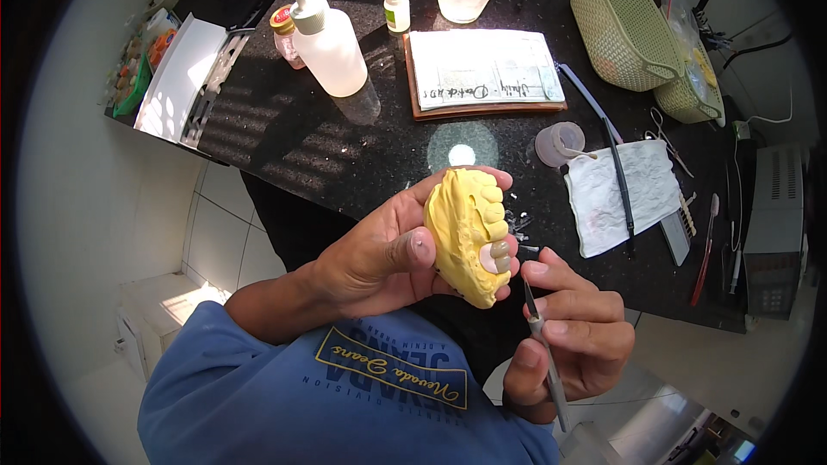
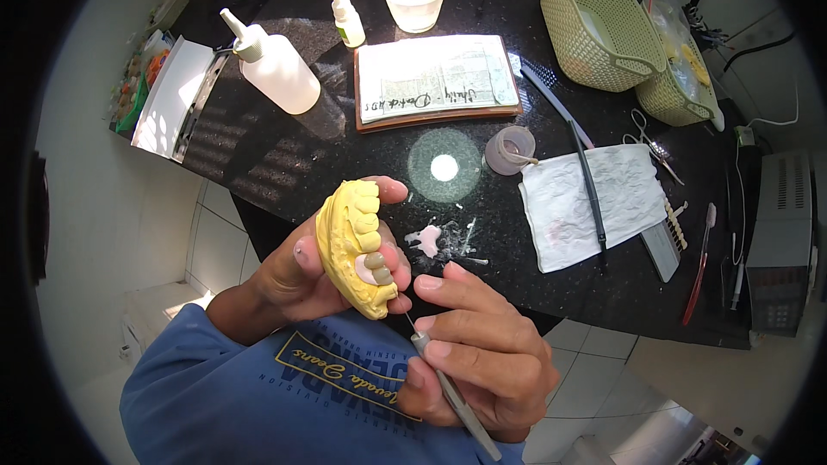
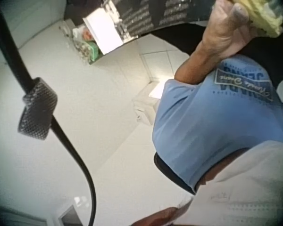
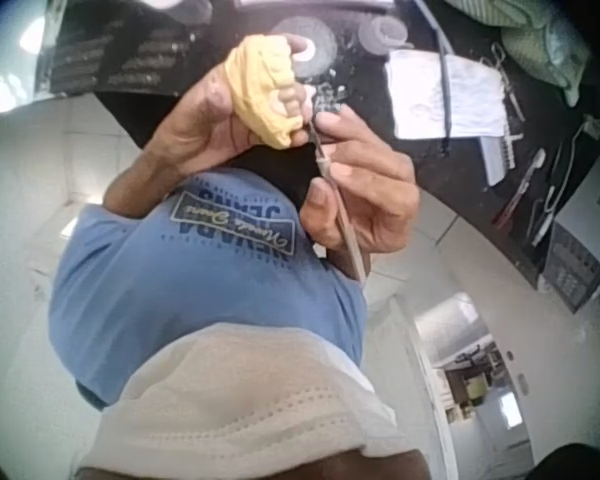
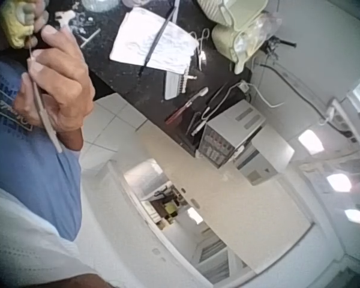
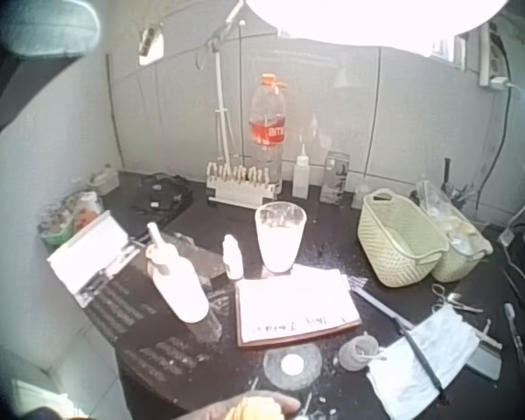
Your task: Applying and sculpting pink dental modeling wax to a yellow dental arch plaster cast to construct a prosthetic gingival matrix.
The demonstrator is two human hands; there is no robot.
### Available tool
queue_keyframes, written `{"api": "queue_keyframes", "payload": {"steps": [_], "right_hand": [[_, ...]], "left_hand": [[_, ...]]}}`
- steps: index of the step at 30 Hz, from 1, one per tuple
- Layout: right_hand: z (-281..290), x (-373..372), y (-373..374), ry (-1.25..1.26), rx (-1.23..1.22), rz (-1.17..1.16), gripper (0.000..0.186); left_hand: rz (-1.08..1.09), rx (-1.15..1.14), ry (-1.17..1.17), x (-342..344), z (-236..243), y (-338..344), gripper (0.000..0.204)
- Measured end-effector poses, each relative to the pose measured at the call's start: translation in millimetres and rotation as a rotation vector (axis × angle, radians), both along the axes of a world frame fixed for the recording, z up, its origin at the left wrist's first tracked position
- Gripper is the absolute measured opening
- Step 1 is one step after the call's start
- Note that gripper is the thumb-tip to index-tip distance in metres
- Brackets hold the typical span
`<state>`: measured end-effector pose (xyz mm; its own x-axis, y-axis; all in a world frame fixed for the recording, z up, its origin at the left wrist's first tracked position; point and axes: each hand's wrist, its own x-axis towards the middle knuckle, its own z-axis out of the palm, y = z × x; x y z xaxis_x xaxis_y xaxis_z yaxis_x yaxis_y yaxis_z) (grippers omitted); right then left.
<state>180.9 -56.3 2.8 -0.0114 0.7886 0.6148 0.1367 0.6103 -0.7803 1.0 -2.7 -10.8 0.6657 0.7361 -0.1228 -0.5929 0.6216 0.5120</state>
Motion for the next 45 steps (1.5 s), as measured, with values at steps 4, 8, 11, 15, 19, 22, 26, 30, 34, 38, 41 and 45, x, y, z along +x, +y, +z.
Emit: {"api": "queue_keyframes", "payload": {"steps": [4, 8, 11, 15, 19, 22, 26, 30, 34, 38, 41, 45], "right_hand": [[3.0, -2.3, 0.9, -0.005, -0.004, 0.005, 0.029], [5.3, -2.5, 2.4, -0.026, 0.014, 0.002, 0.027], [6.0, -1.9, 2.3, -0.035, 0.010, -0.003, 0.026], [5.4, 0.2, 3.8, -0.052, 0.028, 0.012, 0.027], [5.7, 2.3, 4.0, -0.077, 0.032, 0.017, 0.027], [5.4, 3.0, 4.2, -0.083, 0.032, 0.023, 0.027], [6.4, 6.5, 2.7, -0.189, 0.023, 0.065, 0.023], [5.8, 5.5, 2.5, -0.173, 0.008, 0.052, 0.023], [6.6, 6.8, 3.1, -0.203, 0.009, 0.061, 0.023], [5.3, 5.4, 2.1, -0.153, -0.004, 0.050, 0.023], [5.5, 5.6, 1.9, -0.136, -0.013, 0.057, 0.023], [8.4, 6.7, 3.7, -0.131, -0.027, 0.068, 0.024]], "left_hand": [[-0.027, 0.046, 0.011, -1.1, 1.4, 1.7, 0.098], [0.002, 0.047, 0.044, -0.4, 4.0, 1.8, 0.100], [0.006, 0.044, 0.060, -0.3, 6.4, 2.1, 0.102], [0.007, 0.050, 0.069, 0.5, 8.4, 2.7, 0.103], [0.010, 0.049, 0.065, 1.3, 8.4, 2.4, 0.102], [0.010, 0.044, 0.061, 1.4, 7.9, 2.1, 0.101], [0.013, 0.042, 0.044, 1.5, 6.3, 2.7, 0.100], [0.015, 0.027, 0.026, 1.3, 5.5, 2.7, 0.099], [0.014, 0.032, 0.029, 0.9, 3.1, 3.3, 0.098], [0.031, 0.064, 0.039, 0.6, 2.8, 3.7, 0.097], [0.052, 0.095, 0.055, 0.1, 2.2, 3.2, 0.096], [0.076, 0.105, 0.060, -0.4, 0.4, 3.1, 0.095]]}}
